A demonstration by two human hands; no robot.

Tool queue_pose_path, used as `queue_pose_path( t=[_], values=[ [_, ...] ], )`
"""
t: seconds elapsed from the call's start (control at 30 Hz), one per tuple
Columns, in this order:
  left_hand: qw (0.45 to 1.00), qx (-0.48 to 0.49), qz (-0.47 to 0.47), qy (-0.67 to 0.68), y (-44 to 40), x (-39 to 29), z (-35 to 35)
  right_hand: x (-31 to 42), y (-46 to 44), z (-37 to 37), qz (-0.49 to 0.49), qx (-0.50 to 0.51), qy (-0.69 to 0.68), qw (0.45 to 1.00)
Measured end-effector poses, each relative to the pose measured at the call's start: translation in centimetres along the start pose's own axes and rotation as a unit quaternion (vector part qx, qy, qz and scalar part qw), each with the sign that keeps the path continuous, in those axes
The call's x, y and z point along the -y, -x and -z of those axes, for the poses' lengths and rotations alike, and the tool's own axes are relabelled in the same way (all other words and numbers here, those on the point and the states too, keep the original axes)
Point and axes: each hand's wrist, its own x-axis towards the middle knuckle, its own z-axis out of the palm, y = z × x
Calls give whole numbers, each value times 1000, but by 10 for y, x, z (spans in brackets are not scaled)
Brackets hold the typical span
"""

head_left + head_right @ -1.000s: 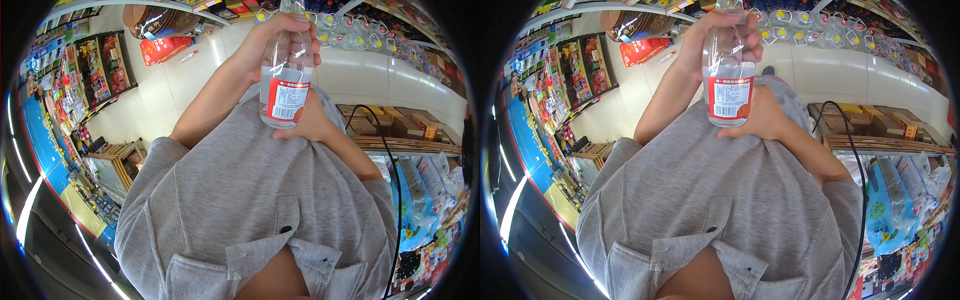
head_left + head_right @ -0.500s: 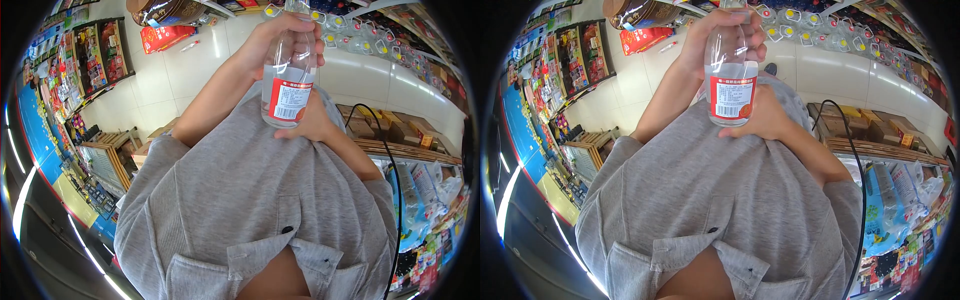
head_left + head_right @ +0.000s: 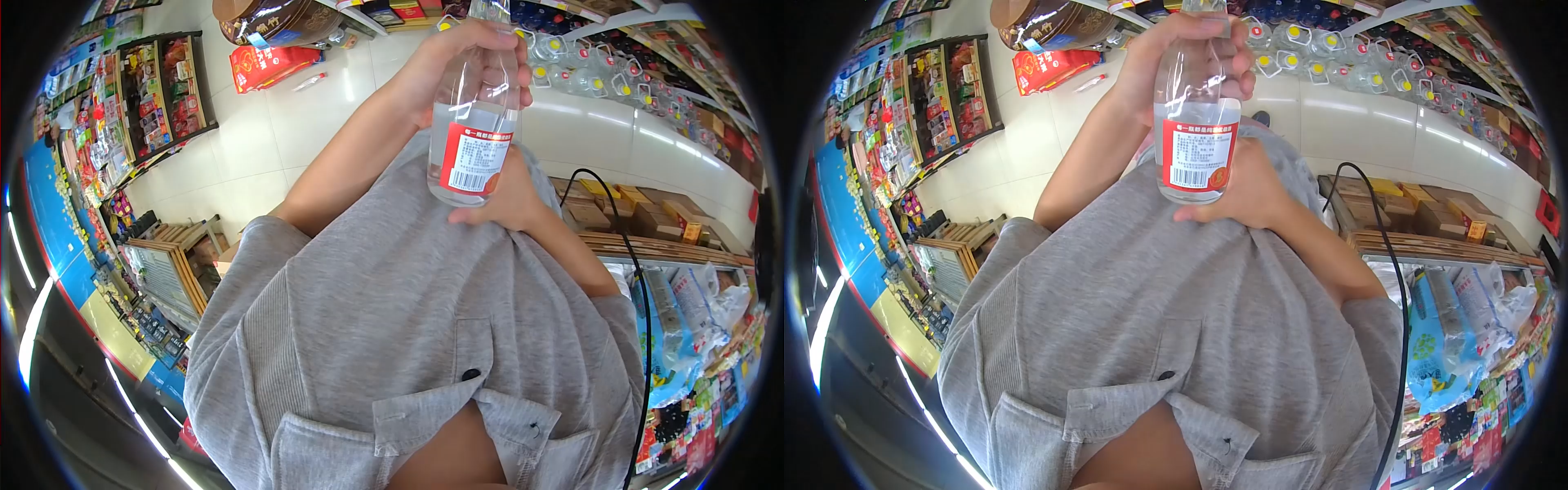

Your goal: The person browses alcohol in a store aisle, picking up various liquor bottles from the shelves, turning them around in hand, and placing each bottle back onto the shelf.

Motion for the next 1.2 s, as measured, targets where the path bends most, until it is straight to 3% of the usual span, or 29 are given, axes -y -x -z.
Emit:
queue_pose_path(
  t=[0.67,1.07,1.2],
  values=[
    [1000,16,-5,-3,-12,13,-9,-5,15,16,-3,0,-4,1000],
    [1000,-10,8,-24,-28,35,-28,-14,37,37,2,-2,-100,995],
    [1000,8,-4,-17,-35,41,-39,-25,49,48,32,5,-50,998]
  ],
)
